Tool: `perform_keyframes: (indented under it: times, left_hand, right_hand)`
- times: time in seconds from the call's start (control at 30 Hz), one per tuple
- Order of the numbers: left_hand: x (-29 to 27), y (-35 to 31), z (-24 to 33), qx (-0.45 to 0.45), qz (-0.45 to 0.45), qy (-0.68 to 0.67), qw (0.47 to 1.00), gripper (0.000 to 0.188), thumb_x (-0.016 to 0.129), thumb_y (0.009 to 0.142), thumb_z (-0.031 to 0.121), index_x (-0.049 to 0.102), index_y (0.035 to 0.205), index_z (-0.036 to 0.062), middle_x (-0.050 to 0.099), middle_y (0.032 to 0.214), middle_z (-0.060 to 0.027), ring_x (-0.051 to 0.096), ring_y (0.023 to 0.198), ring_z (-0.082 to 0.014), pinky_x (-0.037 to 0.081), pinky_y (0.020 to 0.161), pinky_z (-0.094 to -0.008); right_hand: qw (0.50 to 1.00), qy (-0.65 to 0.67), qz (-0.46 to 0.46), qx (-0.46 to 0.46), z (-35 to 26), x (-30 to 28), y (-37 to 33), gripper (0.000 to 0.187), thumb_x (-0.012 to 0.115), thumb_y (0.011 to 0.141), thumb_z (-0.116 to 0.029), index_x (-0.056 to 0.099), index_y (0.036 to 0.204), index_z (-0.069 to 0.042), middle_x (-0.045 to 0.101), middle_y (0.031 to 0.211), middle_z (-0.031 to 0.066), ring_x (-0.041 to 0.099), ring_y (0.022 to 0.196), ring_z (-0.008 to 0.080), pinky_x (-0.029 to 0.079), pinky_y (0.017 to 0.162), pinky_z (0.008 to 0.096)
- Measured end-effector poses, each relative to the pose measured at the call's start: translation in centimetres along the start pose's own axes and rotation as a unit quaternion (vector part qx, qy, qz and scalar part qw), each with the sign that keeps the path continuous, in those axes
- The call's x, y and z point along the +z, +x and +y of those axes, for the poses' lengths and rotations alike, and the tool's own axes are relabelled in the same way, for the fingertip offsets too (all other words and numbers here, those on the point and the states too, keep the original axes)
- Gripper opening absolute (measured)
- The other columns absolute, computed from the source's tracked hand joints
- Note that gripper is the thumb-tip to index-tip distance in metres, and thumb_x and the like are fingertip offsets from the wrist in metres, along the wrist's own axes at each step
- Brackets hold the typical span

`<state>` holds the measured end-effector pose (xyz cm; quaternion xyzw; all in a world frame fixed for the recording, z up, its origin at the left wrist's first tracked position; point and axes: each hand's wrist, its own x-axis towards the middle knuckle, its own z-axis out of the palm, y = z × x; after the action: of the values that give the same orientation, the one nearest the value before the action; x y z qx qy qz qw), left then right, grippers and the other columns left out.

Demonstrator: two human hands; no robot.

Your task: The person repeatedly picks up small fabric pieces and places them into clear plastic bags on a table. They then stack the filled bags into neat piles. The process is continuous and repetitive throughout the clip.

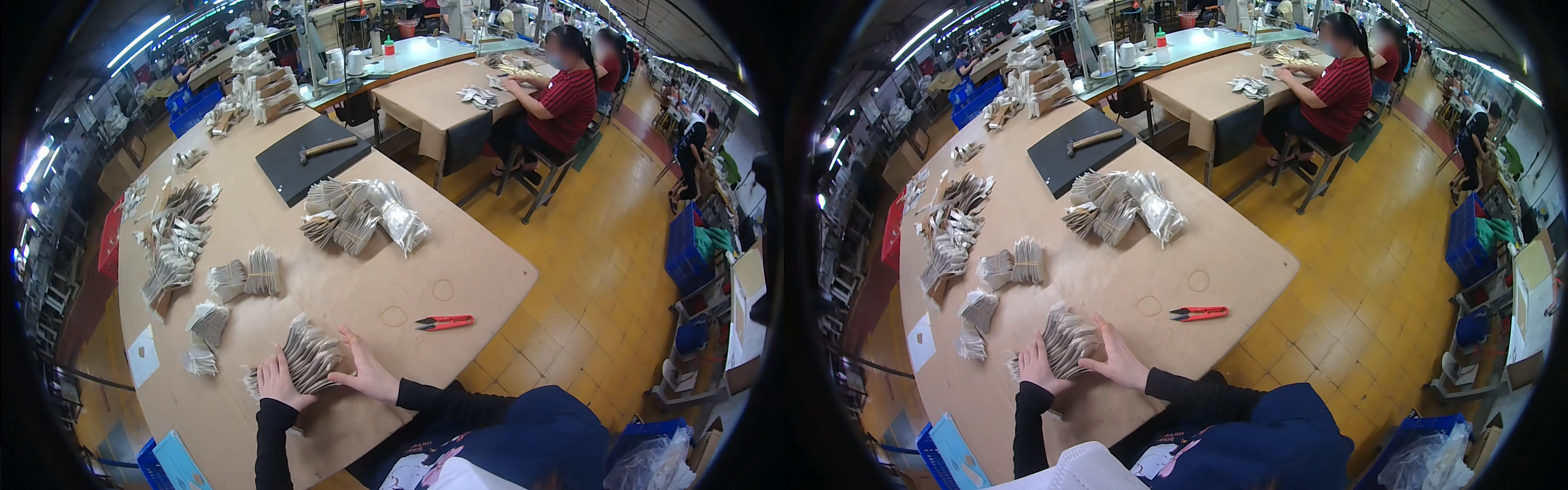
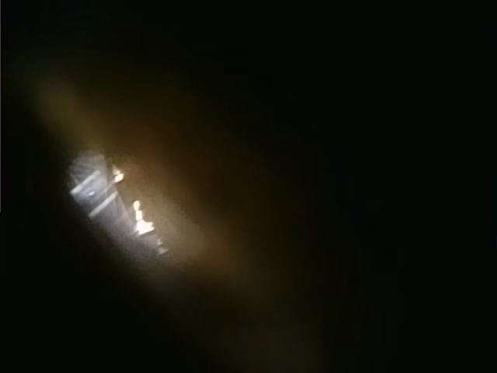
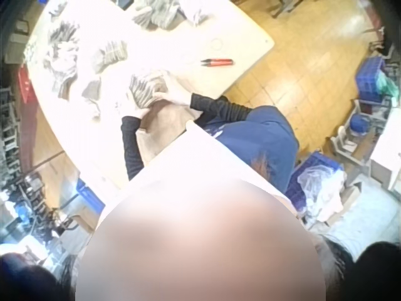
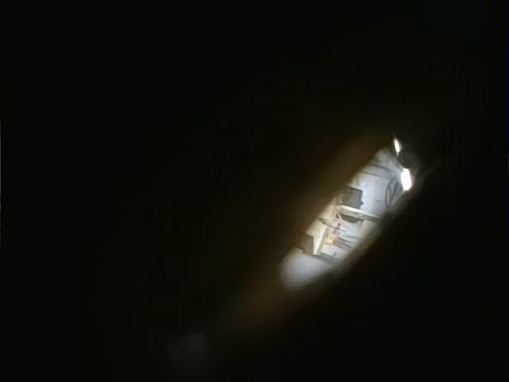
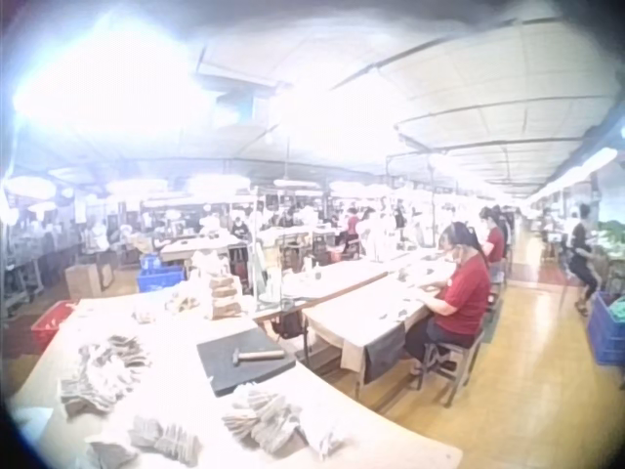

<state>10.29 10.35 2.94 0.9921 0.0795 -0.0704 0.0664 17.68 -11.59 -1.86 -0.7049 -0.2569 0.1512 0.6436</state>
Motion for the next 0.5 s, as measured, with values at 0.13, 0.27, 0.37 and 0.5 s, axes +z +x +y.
perform_keyframes:
  times: [0.13, 0.27, 0.37, 0.5]
  left_hand:
    - [0.8, -0.1, 0.3, 0.032, 0.072, 0.003, 0.997, 0.147, 0.09, 0.045, 0.056, 0.013, 0.154, -0.0047, 0.042, 0.139, -0.0233, 0.037, 0.135, -0.0407, 0.022, 0.117, -0.0534]
    - [1.6, -2.4, 1.5, 0.034, 0.018, 0.038, 0.999, 0.147, 0.087, 0.046, 0.065, 0.015, 0.152, -0.0075, 0.039, 0.143, -0.024, 0.036, 0.136, -0.0398, 0.021, 0.118, -0.0543]
    - [1.6, -2.4, 1.5, 0.049, 0.076, 0.05, 0.995, 0.142, 0.087, 0.046, 0.063, 0.021, 0.151, -0.0076, 0.046, 0.134, -0.022, 0.043, 0.129, -0.0389, 0.027, 0.113, -0.052]
    - [1.2, -0.4, 0.3, 0.05, 0.053, -0.009, 0.997, 0.128, 0.087, 0.047, 0.061, 0.034, 0.144, -0.0047, 0.053, 0.121, -0.0185, 0.05, 0.116, -0.037, 0.035, 0.104, -0.0495]
  right_hand:
    - [0.98, 0.182, 0.026, 0.077, 1.2, 2.5, 2.8, 0.102, 0.067, 0.092, -0.045, 0.003, 0.157, 0.002, 0.016, 0.16, 0.0266, 0.02, 0.149, 0.0357, 0.019, 0.121, 0.042]
    - [0.996, 0.084, -0.019, 0.031, 1.4, 3.6, 3.9, 0.1, 0.065, 0.093, -0.047, 0.006, 0.156, 0.004, 0.021, 0.157, 0.0293, 0.022, 0.147, 0.0392, 0.019, 0.121, 0.0425]
    - [0.998, -0.05, -0.037, 0.001, 1.0, 3.3, 2.6, 0.102, 0.066, 0.091, -0.049, 0.009, 0.155, 0.007, 0.03, 0.151, 0.0322, 0.031, 0.141, 0.0431, 0.023, 0.119, 0.0448]
    - [0.999, -0.035, -0.011, -0.04, 1.3, 3.6, 2.6, 0.097, 0.066, 0.093, -0.043, 0.011, 0.154, 0.007, 0.029, 0.153, 0.0307, 0.031, 0.143, 0.0395, 0.024, 0.119, 0.0433]
